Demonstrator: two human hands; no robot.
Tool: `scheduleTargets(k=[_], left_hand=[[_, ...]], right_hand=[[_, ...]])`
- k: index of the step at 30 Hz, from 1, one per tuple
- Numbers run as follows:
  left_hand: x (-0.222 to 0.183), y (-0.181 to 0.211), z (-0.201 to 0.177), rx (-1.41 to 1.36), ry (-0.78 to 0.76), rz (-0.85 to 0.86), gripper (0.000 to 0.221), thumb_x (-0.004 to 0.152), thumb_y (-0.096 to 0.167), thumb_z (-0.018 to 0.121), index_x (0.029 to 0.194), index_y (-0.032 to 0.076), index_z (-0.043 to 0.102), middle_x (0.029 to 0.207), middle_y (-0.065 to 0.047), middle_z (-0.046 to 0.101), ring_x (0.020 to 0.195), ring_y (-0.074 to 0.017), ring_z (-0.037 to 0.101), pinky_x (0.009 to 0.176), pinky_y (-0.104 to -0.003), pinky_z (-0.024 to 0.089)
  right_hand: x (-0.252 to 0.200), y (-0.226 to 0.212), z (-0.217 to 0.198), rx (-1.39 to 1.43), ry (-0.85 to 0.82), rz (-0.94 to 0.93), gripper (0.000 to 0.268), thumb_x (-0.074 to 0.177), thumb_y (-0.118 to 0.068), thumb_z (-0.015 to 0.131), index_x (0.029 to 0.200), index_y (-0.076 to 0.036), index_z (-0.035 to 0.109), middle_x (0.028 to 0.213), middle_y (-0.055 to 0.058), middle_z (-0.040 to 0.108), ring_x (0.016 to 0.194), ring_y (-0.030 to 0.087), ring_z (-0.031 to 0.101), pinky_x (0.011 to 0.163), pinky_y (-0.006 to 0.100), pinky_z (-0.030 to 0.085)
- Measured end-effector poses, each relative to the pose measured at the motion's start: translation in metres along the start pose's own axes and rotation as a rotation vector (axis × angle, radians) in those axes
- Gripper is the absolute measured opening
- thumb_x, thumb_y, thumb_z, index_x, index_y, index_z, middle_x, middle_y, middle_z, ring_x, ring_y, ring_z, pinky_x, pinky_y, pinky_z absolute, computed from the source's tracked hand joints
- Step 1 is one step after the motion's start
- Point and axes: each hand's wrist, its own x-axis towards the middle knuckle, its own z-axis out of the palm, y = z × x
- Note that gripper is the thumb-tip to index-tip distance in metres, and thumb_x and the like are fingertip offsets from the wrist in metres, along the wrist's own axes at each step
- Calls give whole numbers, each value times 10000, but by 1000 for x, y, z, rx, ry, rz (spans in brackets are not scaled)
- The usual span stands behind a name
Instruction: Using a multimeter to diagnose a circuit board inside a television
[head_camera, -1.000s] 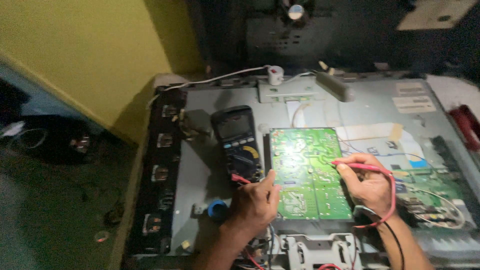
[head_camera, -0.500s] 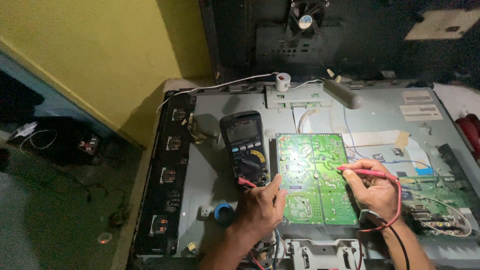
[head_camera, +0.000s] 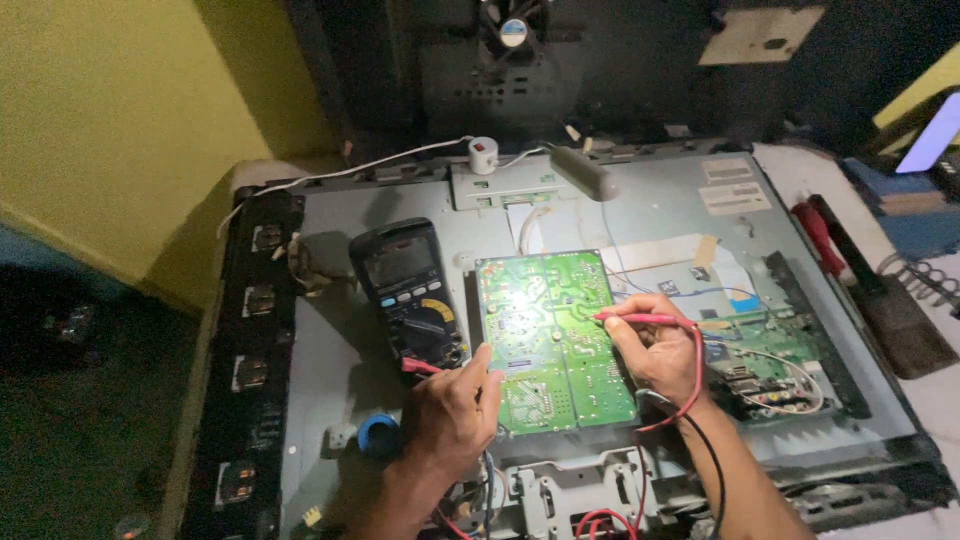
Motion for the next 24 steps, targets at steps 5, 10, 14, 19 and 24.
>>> scheduleTargets(k=[5,10,14,19,24], left_hand=[[-3,45,-27,219,62,116,425,940,261,712,1312,62,659,791,-56,717,711,-294,668,469,-441,471],[3,72,-41,264,122,129,448,903,324,775,1246,52,680,779,-56,661,672,-285,607,443,-424,474],[20,116,-40,-179,-34,161,407,938,212,666,1305,37,671,1137,-149,771,954,-329,722,756,-479,602],[33,141,-19,-487,-162,417,169,1002,68,540,1112,78,668,903,-142,725,710,-374,650,620,-456,496],[32,148,-51,-489,-55,450,219,970,5,588,1170,17,675,1097,-172,752,893,-345,753,743,-441,597]], right_hand=[[2,-3,-2,16,20,24,81,896,-60,710,957,-109,692,919,74,777,658,73,642,538,178,473],[3,-7,-3,3,0,11,72,890,-59,722,941,-107,706,904,50,759,651,79,640,554,184,499],[2,-4,-5,-10,-22,1,85,893,-76,720,961,-110,683,880,44,747,616,81,628,526,200,506],[-5,-15,-7,21,79,113,101,891,-87,688,988,-113,682,985,65,762,789,130,691,691,247,547],[-10,-43,-34,9,239,-103,63,951,-114,606,990,-65,603,979,157,718,833,243,743,733,332,634]])
